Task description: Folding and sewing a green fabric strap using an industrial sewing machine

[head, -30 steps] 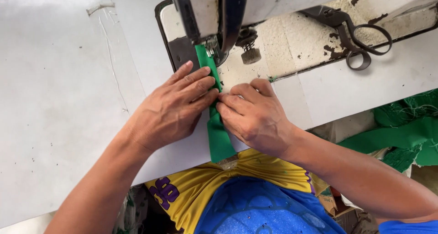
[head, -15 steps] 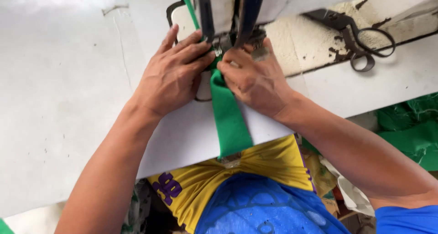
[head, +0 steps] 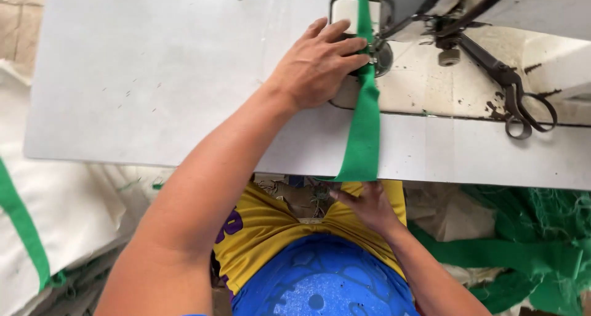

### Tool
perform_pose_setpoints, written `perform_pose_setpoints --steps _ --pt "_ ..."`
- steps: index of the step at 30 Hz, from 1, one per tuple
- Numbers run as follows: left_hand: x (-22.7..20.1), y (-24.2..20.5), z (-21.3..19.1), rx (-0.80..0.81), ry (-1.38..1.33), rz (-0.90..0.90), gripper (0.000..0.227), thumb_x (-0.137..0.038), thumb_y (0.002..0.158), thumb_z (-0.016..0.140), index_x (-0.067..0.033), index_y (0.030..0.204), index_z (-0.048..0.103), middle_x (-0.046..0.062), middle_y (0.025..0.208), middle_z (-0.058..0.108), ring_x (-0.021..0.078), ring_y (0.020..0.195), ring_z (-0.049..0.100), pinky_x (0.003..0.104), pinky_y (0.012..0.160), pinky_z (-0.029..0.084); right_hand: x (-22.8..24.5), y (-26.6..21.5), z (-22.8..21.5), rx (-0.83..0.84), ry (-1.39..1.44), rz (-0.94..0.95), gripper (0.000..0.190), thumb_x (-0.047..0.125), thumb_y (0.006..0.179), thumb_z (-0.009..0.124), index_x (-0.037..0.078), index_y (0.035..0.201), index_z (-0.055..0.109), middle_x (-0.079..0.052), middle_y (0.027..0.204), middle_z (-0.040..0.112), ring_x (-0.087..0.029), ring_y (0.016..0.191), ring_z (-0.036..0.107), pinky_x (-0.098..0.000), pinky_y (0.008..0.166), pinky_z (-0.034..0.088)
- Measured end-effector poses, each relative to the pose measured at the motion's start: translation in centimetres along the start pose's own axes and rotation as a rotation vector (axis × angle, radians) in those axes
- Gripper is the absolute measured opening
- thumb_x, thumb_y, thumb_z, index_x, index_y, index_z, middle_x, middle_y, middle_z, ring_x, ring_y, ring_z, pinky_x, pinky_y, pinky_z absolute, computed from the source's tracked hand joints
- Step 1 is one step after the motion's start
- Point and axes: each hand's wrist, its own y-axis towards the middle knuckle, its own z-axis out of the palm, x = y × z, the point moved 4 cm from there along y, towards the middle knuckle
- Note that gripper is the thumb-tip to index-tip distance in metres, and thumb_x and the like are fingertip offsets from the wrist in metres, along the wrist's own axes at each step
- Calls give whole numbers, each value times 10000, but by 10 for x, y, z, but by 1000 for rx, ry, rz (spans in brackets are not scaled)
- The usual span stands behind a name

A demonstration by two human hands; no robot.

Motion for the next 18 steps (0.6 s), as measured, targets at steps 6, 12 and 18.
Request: perform_pose_setpoints --steps 6,12,18 --pt "-142 -62 -89 -98 -389 -655 376 -387 1013 554 -46 886 652 178 743 640 398 633 613 547 583 456 18 -103 -59 283 316 -405 423 492 796 795 72 823 831 21 876 809 -96 831 709 -299 771 573" --pt "-207 -108 -60 524 -742 -1114 611 -680 809 641 -154 1074 803 24 939 820 184 828 758 336 741 541 26 -135 -16 -56 -93 -621 279 223 911 648 142 676 522 -29 624 566 -206 579 583 -380 544 457" --pt "-221 -155 -6 -41 -1406 -1394 168 -81 913 776 -97 837 627 -25 712 580 56 657 478 247 597 408 41 -152 -35 -21 281 -502 252 331 881 752 91 953 776 -52 1022 757 -176 941 743 -314 864 574"
